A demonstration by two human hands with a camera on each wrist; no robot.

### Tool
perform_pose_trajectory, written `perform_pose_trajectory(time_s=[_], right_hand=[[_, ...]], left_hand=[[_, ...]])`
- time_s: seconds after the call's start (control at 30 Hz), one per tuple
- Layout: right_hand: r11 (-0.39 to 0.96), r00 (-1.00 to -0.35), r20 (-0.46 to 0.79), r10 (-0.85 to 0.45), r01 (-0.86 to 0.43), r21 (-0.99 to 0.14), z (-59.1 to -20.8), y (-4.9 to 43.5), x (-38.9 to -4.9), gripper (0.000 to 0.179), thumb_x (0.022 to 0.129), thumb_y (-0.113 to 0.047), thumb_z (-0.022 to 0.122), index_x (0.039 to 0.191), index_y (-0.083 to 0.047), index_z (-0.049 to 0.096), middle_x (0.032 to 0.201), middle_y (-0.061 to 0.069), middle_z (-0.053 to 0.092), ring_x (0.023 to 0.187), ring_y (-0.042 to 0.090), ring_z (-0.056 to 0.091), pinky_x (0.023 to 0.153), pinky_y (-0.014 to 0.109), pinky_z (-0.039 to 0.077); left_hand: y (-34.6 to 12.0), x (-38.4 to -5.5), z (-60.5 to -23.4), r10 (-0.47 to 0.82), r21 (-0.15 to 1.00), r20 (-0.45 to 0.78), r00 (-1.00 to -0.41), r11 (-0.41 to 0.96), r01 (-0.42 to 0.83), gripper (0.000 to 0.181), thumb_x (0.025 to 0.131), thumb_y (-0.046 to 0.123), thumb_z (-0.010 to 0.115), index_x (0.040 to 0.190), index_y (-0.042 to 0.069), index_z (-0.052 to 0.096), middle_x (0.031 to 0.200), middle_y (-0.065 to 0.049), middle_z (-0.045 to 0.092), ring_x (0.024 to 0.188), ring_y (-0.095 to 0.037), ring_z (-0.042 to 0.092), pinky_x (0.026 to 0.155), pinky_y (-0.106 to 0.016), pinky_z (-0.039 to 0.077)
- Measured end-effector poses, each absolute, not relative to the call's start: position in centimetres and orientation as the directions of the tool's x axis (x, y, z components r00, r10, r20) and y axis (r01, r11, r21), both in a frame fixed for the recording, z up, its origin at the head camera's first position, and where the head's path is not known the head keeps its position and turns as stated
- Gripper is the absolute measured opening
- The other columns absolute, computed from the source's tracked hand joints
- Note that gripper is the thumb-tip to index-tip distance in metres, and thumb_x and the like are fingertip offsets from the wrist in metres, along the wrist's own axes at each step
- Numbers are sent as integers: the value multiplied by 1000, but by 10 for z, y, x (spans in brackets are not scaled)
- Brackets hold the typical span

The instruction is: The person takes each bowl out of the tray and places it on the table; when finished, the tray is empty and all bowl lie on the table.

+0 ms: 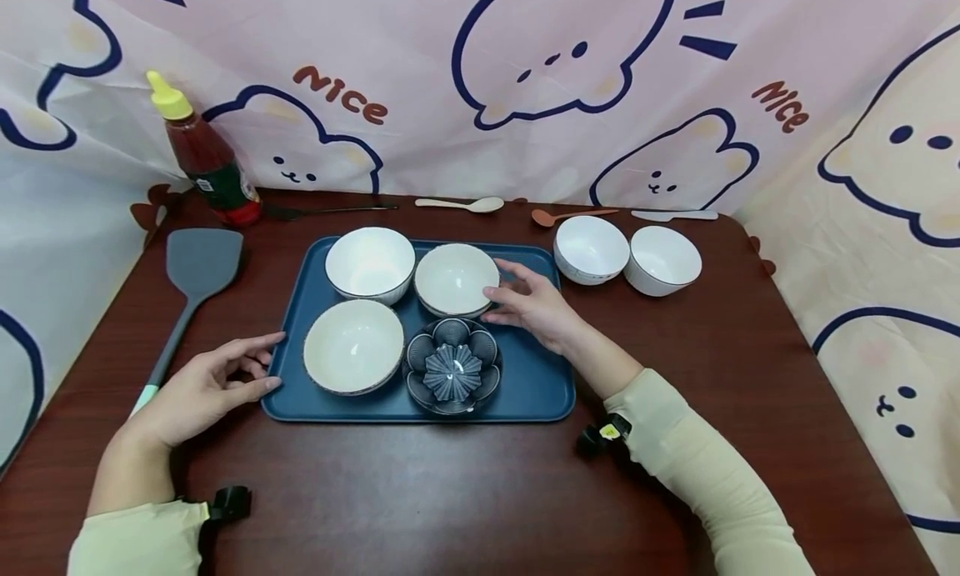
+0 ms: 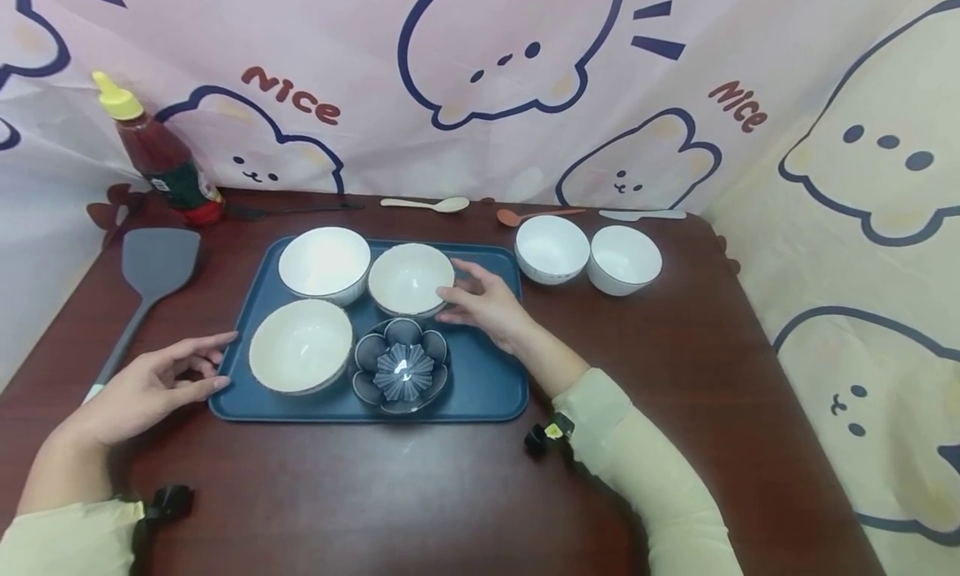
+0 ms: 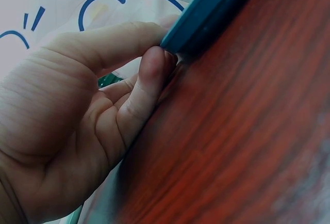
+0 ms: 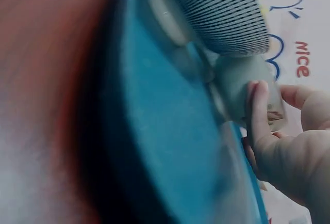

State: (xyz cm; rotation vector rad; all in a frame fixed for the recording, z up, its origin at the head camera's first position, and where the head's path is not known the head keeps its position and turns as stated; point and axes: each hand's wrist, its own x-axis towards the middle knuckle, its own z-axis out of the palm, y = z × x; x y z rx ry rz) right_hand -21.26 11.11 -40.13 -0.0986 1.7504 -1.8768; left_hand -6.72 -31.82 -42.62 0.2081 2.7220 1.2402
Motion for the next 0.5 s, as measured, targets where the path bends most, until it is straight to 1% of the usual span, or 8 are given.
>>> perform_pose_trajectory(time_s=[0.07, 0.17, 0.33, 0.5], right_hand=[[28, -823, -335, -458, 364, -931, -403, 110, -212, 64, 101, -14, 60, 157, -21, 29, 140, 23, 49, 87, 19, 73, 85, 35, 58], [30, -813, -337, -474, 368, -929, -403, 108, -212, 63, 102, -15, 56, 158, -24, 27, 139, 22, 49, 88, 20, 73, 85, 35, 58], [-7, -819, -318, -477, 366, -931, -402, 104, -212, 64, 103, -9, 54, 157, -32, 28, 136, 23, 46, 83, 21, 72, 82, 33, 59], [-43, -828, -323, -459, 384, -922, -402, 103, -210, 66, 101, -6, 54, 157, -31, 29, 140, 23, 44, 80, 21, 71, 80, 32, 59]], left_hand=[[-318, -67, -426, 185, 758, -74, -980, 649, 65, 54, 95, 20, 69, 145, 10, 50, 107, -8, 58, 89, -3, 55, 70, -17, 47], [-318, -67, -426, 181, 754, -73, -981, 654, 64, 54, 95, 20, 69, 145, 10, 50, 106, -8, 59, 89, -2, 55, 69, -17, 47], [-317, -68, -425, 182, 750, -69, -981, 658, 70, 54, 95, 21, 69, 145, 10, 50, 105, -8, 60, 88, -3, 55, 69, -18, 46], [-317, -68, -425, 178, 746, -78, -981, 663, 61, 54, 96, 22, 69, 145, 11, 50, 106, -8, 59, 89, -2, 55, 70, -17, 46]])
